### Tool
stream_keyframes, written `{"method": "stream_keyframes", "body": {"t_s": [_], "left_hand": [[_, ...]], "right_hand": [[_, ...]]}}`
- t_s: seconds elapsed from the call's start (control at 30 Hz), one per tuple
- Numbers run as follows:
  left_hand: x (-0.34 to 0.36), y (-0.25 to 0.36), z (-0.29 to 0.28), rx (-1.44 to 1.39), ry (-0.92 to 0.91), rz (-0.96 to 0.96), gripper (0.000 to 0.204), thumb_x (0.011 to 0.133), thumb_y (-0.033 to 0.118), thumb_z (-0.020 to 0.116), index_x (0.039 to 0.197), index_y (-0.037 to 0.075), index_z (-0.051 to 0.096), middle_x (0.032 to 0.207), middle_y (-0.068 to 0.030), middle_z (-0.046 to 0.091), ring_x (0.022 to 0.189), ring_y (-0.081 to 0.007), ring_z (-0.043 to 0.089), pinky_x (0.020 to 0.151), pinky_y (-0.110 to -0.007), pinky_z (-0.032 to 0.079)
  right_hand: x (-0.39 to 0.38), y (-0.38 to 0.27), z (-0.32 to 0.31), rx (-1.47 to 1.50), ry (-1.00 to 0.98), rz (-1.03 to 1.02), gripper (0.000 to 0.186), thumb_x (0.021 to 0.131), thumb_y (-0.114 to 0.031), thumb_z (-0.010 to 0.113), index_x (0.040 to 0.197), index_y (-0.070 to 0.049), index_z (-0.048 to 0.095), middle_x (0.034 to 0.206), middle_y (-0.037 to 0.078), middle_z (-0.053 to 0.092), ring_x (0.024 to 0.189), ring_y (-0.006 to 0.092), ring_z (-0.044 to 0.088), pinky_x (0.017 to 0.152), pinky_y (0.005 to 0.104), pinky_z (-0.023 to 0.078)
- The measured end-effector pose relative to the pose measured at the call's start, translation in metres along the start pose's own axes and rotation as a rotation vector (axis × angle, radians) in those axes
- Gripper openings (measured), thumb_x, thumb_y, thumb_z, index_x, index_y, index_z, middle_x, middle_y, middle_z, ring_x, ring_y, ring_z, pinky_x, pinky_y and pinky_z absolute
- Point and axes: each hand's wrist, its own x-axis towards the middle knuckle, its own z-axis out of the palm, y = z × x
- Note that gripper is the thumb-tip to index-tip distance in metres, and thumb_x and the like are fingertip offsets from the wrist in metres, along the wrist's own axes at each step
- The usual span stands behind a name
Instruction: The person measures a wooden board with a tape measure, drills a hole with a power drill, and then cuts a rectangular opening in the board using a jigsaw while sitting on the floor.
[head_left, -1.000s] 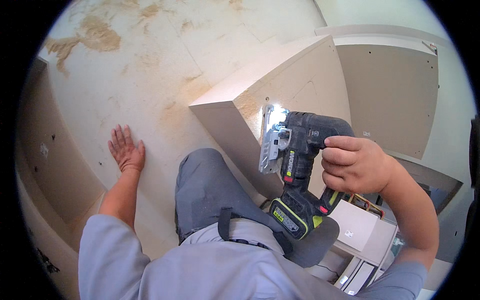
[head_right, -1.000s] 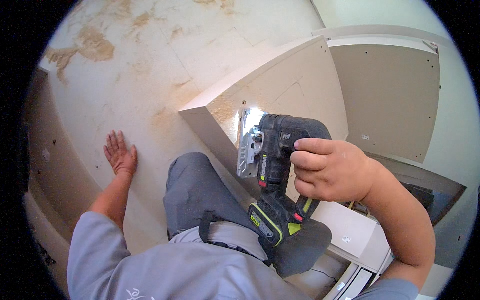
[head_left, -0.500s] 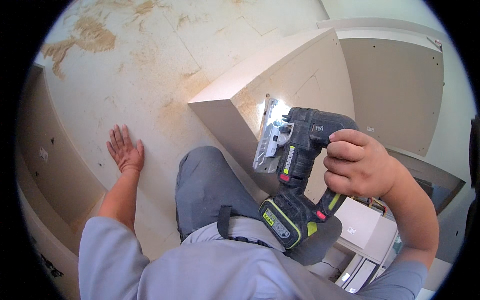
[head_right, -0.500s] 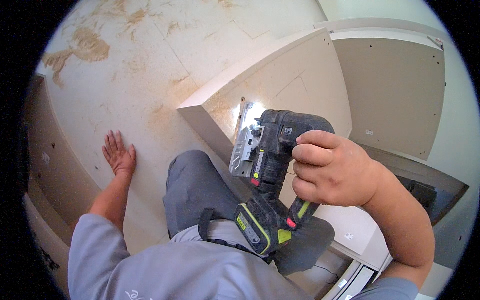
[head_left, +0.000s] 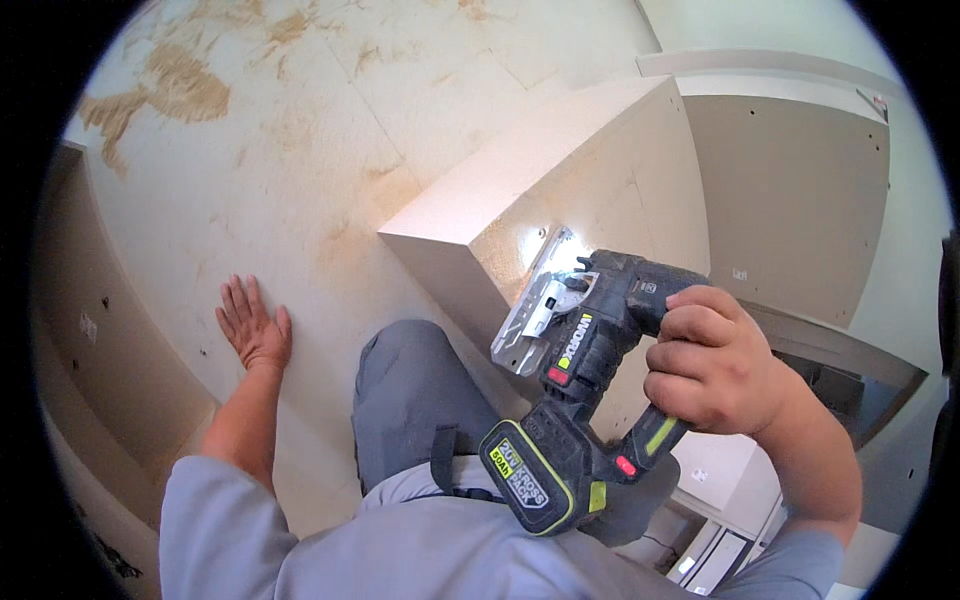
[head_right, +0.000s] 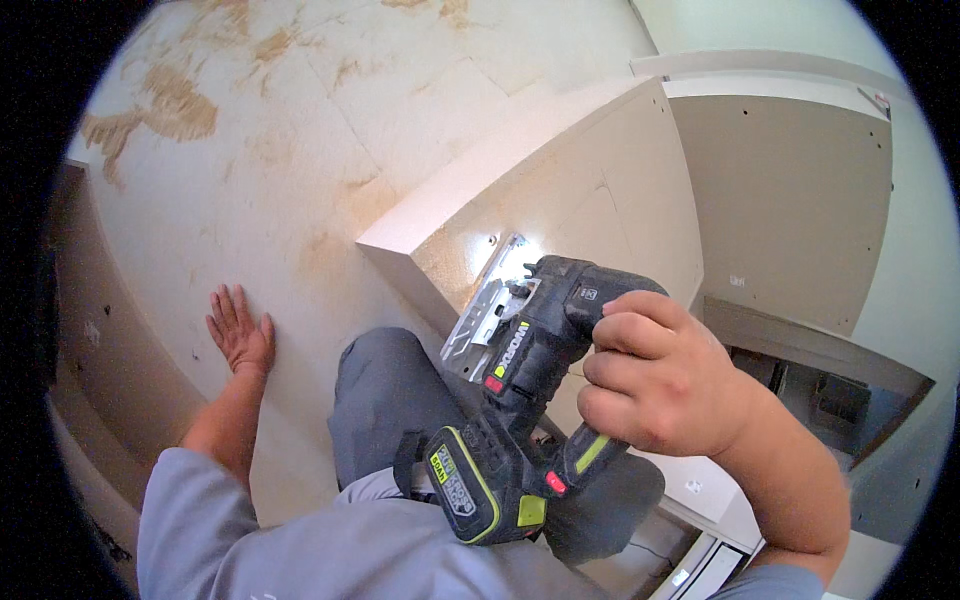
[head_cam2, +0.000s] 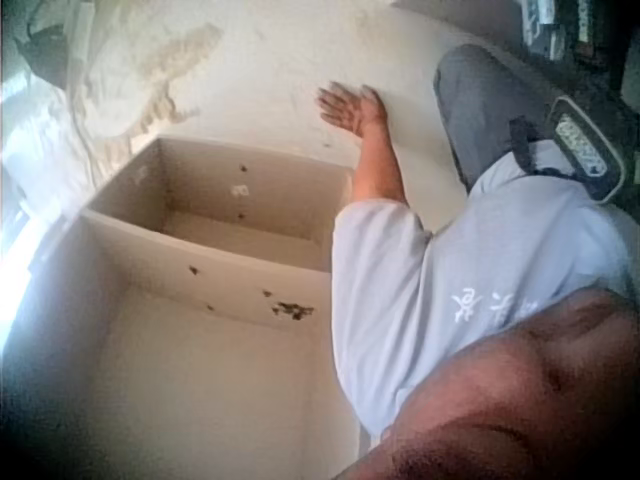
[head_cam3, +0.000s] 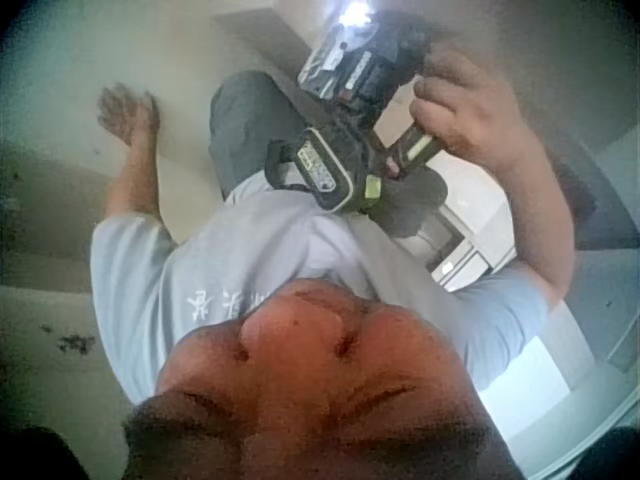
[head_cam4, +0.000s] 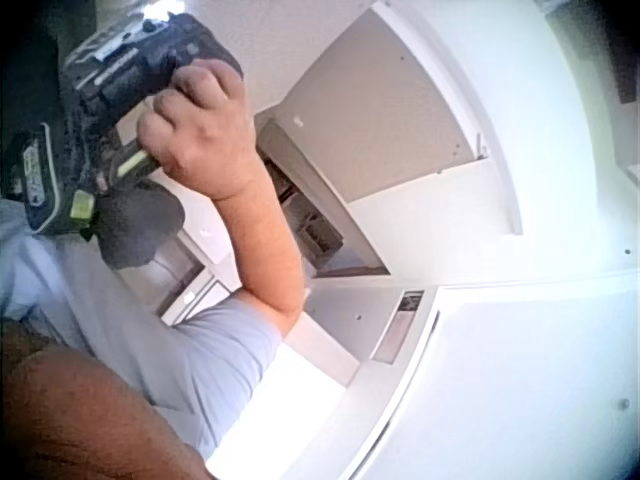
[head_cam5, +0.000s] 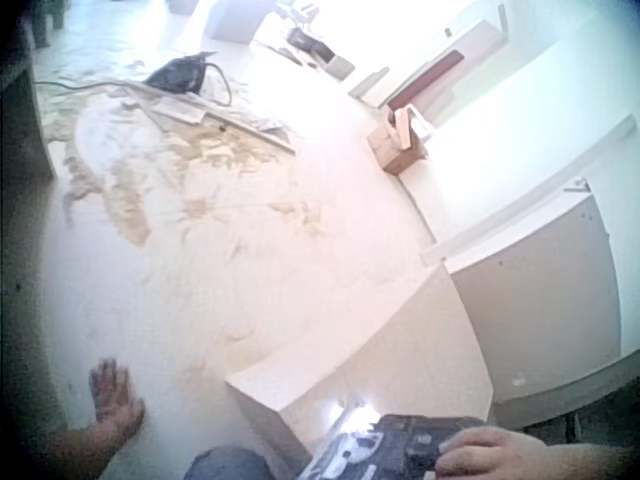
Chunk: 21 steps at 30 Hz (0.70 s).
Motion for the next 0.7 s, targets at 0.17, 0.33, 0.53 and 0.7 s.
{"method": "stream_keyframes", "body": {"t_s": [0.17, 0.33, 0.53, 0.7], "left_hand": [[-0.007, -0.002, 0.003, -0.019, 0.056, 0.024, 0.089, 0.090, 0.040, 0.065, 0.166, 0.017, 0.026, 0.176, -0.0092, 0.015, 0.163, -0.0292, 0.008, 0.130, -0.052, 0.003], [-0.015, -0.004, 0.009, -0.046, 0.055, 0.020, 0.088, 0.089, 0.038, 0.065, 0.165, 0.016, 0.028, 0.175, -0.0093, 0.017, 0.163, -0.0293, 0.010, 0.130, -0.052, 0.004], [-0.026, -0.007, 0.007, -0.025, 0.055, 0.015, 0.088, 0.089, 0.038, 0.065, 0.166, 0.016, 0.028, 0.176, -0.0092, 0.017, 0.163, -0.0301, 0.010, 0.130, -0.052, 0.005], [-0.035, -0.013, 0.009, -0.029, 0.088, 0.044, 0.089, 0.089, 0.039, 0.065, 0.166, 0.016, 0.027, 0.176, -0.0100, 0.017, 0.163, -0.0309, 0.011, 0.130, -0.053, 0.006]], "right_hand": [[0.000, 0.002, -0.001, 0.030, -0.001, 0.063, 0.015, 0.070, -0.023, 0.072, 0.082, -0.016, 0.064, 0.089, -0.001, 0.068, 0.096, 0.0241, 0.061, 0.098, 0.0480, 0.051], [0.005, -0.005, 0.000, 0.048, -0.005, 0.119, 0.015, 0.071, -0.022, 0.068, 0.083, -0.015, 0.064, 0.088, 0.000, 0.066, 0.096, 0.0230, 0.061, 0.099, 0.0458, 0.051], [0.003, -0.007, 0.001, 0.074, 0.001, 0.157, 0.015, 0.068, -0.022, 0.068, 0.082, -0.015, 0.066, 0.090, 0.000, 0.068, 0.094, 0.0228, 0.061, 0.097, 0.0468, 0.053], [0.001, -0.006, 0.000, 0.093, 0.008, 0.195, 0.016, 0.068, -0.022, 0.068, 0.081, -0.015, 0.067, 0.090, 0.000, 0.069, 0.094, 0.0226, 0.061, 0.097, 0.0476, 0.053]]}}
